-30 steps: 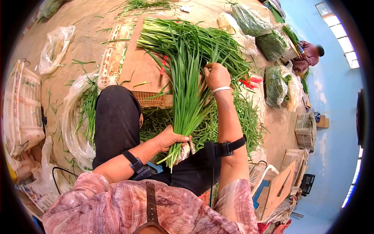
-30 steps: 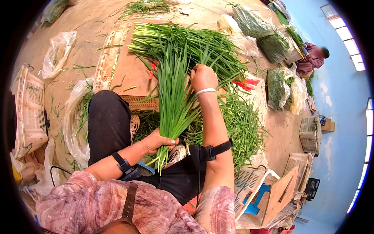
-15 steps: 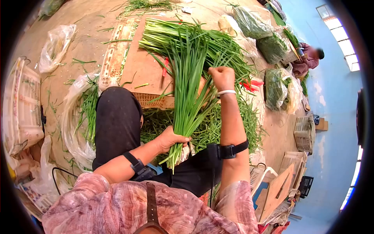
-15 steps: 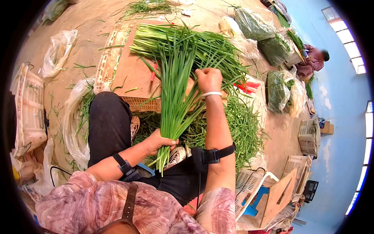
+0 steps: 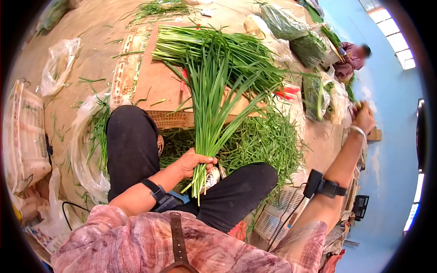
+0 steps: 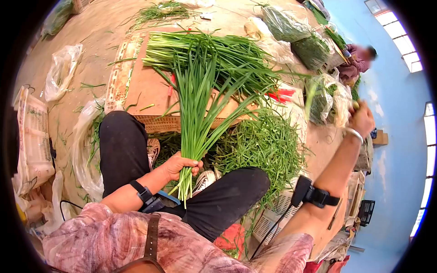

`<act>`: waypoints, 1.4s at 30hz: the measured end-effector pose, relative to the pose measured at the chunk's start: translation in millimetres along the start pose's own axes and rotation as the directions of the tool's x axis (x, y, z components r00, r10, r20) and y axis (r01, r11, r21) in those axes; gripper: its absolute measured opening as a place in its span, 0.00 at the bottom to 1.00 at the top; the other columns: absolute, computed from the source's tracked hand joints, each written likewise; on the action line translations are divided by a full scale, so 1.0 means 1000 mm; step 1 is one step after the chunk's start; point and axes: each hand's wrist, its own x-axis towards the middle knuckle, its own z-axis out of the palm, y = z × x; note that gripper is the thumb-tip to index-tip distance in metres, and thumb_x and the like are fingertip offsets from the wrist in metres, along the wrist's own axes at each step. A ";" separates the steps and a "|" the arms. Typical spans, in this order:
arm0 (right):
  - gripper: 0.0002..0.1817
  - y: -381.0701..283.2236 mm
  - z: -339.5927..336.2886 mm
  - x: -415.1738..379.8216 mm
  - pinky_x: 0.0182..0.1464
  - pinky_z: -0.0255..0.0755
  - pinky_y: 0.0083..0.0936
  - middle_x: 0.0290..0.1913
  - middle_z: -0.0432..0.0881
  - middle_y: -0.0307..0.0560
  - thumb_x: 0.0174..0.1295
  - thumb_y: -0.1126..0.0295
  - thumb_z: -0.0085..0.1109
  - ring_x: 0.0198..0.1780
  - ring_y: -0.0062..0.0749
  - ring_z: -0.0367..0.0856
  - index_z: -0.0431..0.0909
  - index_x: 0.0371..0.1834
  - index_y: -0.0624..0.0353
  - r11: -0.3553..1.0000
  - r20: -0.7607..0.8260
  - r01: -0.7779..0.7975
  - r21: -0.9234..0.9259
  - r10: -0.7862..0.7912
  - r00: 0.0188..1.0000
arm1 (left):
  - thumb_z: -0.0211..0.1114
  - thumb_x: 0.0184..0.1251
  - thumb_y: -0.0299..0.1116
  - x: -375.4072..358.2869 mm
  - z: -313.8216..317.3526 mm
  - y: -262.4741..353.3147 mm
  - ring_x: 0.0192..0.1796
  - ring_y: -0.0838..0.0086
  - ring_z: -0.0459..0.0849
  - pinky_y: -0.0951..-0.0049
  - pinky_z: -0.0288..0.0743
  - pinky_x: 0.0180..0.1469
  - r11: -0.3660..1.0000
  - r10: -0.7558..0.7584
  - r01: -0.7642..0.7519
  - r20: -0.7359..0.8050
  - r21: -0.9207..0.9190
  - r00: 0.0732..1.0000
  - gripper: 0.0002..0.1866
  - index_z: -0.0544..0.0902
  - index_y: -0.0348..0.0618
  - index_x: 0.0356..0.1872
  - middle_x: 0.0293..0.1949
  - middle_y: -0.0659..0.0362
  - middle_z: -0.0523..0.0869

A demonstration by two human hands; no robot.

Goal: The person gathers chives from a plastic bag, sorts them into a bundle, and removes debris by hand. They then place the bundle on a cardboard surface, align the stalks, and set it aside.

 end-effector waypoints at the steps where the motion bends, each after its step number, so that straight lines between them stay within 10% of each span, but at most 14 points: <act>1: 0.13 0.011 -0.029 0.012 0.14 0.61 0.13 0.23 0.80 0.46 0.60 0.64 0.56 0.18 0.23 0.77 0.80 0.30 0.65 0.996 -0.033 0.015 -0.083 -0.018 0.999 | 0.61 0.53 0.19 -0.001 0.000 0.000 0.27 0.72 0.79 0.75 0.75 0.30 1.000 -0.010 0.010 0.006 -0.011 1.000 0.24 0.71 0.36 0.54 0.31 0.53 0.81; 4: 0.11 0.074 -0.098 0.037 0.15 0.67 0.19 0.25 0.81 0.48 0.56 0.66 0.59 0.20 0.26 0.79 0.79 0.27 0.65 0.967 -0.061 0.006 -0.256 -0.022 0.998 | 0.61 0.54 0.20 -0.001 0.002 0.001 0.26 0.72 0.79 0.74 0.75 0.29 1.000 -0.024 0.024 0.024 -0.013 0.999 0.25 0.70 0.37 0.56 0.31 0.54 0.81; 6: 0.12 0.081 -0.114 0.010 0.20 0.71 0.22 0.24 0.81 0.53 0.54 0.68 0.60 0.21 0.28 0.81 0.79 0.27 0.69 0.285 0.199 0.197 -0.938 -0.023 0.980 | 0.62 0.54 0.22 -0.002 0.001 0.003 0.27 0.73 0.78 0.74 0.74 0.31 0.999 -0.037 0.037 0.029 0.011 0.999 0.26 0.69 0.37 0.57 0.32 0.56 0.80; 8: 0.14 0.109 -0.107 -0.024 0.24 0.73 0.23 0.25 0.81 0.56 0.53 0.68 0.60 0.22 0.29 0.82 0.78 0.29 0.73 0.027 0.324 0.332 -0.943 -0.163 0.932 | 0.63 0.55 0.24 -0.003 0.001 0.003 0.28 0.75 0.76 0.75 0.72 0.32 0.997 -0.048 0.056 0.134 -0.057 0.990 0.28 0.68 0.37 0.59 0.33 0.57 0.80; 11: 0.16 0.090 -0.052 -0.119 0.27 0.75 0.25 0.31 0.83 0.54 0.59 0.66 0.57 0.24 0.31 0.83 0.77 0.39 0.71 0.753 0.480 0.081 -0.653 0.329 0.813 | 0.64 0.54 0.26 -0.008 0.012 0.006 0.26 0.80 0.72 0.77 0.67 0.31 0.984 -0.062 0.098 0.235 -0.146 0.970 0.28 0.68 0.36 0.58 0.30 0.60 0.77; 15: 0.26 0.077 0.017 -0.255 0.34 0.79 0.26 0.38 0.82 0.53 0.63 0.56 0.52 0.35 0.36 0.85 0.70 0.52 0.72 0.747 0.799 -0.430 -0.507 0.594 0.089 | 0.66 0.52 0.28 -0.014 0.025 0.012 0.22 0.81 0.70 0.80 0.64 0.27 0.970 -0.027 0.118 0.392 -0.211 0.920 0.28 0.69 0.33 0.55 0.25 0.61 0.74; 18: 0.27 0.086 0.043 -0.324 0.42 0.77 0.26 0.44 0.80 0.52 0.61 0.55 0.56 0.41 0.36 0.83 0.69 0.53 0.69 0.580 0.992 -0.804 -0.130 0.083 -0.100 | 0.70 0.48 0.28 -0.028 0.044 0.020 0.18 0.81 0.70 0.81 0.64 0.23 0.982 -0.005 0.085 0.427 -0.168 0.904 0.26 0.71 0.31 0.50 0.25 0.59 0.74; 20: 0.26 0.048 0.058 -0.352 0.43 0.76 0.26 0.40 0.80 0.49 0.56 0.58 0.63 0.39 0.32 0.82 0.70 0.50 0.68 0.428 0.984 -0.889 0.162 -0.002 0.178 | 0.70 0.46 0.28 -0.036 0.054 0.028 0.17 0.81 0.71 0.80 0.65 0.22 0.989 -0.128 0.092 0.373 0.114 0.919 0.25 0.73 0.30 0.46 0.25 0.59 0.76; 29: 0.14 -0.074 0.124 -0.303 0.28 0.76 0.23 0.26 0.81 0.45 0.45 0.73 0.66 0.25 0.28 0.80 0.77 0.35 0.67 0.801 0.905 -0.501 0.328 -0.115 0.409 | 0.79 0.37 0.30 -0.031 0.116 0.134 0.41 0.73 0.80 0.74 0.76 0.44 0.564 0.117 -0.330 0.322 0.757 0.939 0.30 0.74 0.40 0.46 0.36 0.59 0.81; 31: 0.12 -0.094 0.145 -0.283 0.28 0.75 0.21 0.26 0.82 0.45 0.45 0.73 0.66 0.26 0.26 0.80 0.78 0.32 0.67 0.829 0.859 -0.351 0.435 -0.265 0.439 | 0.81 0.31 0.44 -0.053 0.164 0.186 0.48 0.71 0.77 0.73 0.70 0.54 -0.212 0.214 -0.256 0.301 0.943 0.929 0.42 0.72 0.39 0.53 0.42 0.58 0.80; 32: 0.11 -0.101 0.156 -0.273 0.28 0.75 0.21 0.26 0.82 0.45 0.45 0.73 0.66 0.26 0.25 0.80 0.79 0.30 0.67 0.841 0.830 -0.253 0.478 -0.338 0.445 | 0.79 0.33 0.50 -0.041 0.151 0.189 0.49 0.71 0.76 0.74 0.68 0.56 0.075 0.371 -0.548 0.487 0.833 0.791 0.47 0.68 0.38 0.57 0.46 0.57 0.79; 34: 0.09 -0.112 0.182 -0.258 0.28 0.74 0.20 0.27 0.83 0.44 0.46 0.73 0.65 0.25 0.23 0.80 0.81 0.30 0.66 0.830 0.771 -0.117 0.546 -0.443 0.458 | 0.75 0.44 0.48 -0.048 0.178 0.237 0.54 0.74 0.75 0.70 0.67 0.59 0.111 0.339 -0.692 0.627 0.714 0.701 0.48 0.60 0.40 0.65 0.54 0.55 0.75; 36: 0.09 -0.098 0.203 -0.256 0.31 0.75 0.20 0.29 0.83 0.43 0.48 0.74 0.64 0.28 0.21 0.80 0.81 0.33 0.64 0.835 0.774 -0.071 0.546 -0.470 0.423 | 0.72 0.43 0.57 -0.027 0.173 0.250 0.47 0.82 0.72 0.79 0.70 0.44 -0.151 0.503 -0.817 0.754 0.557 0.422 0.47 0.65 0.39 0.61 0.48 0.63 0.75; 42: 0.14 -0.039 0.237 -0.272 0.37 0.73 0.24 0.32 0.82 0.46 0.48 0.71 0.64 0.35 0.26 0.79 0.77 0.37 0.65 0.852 0.824 0.292 0.435 -0.507 0.254 | 0.71 0.48 0.51 0.015 0.143 0.254 0.44 0.78 0.73 0.72 0.69 0.47 -0.118 0.591 -0.633 0.567 0.765 0.575 0.30 0.76 0.39 0.44 0.39 0.62 0.77</act>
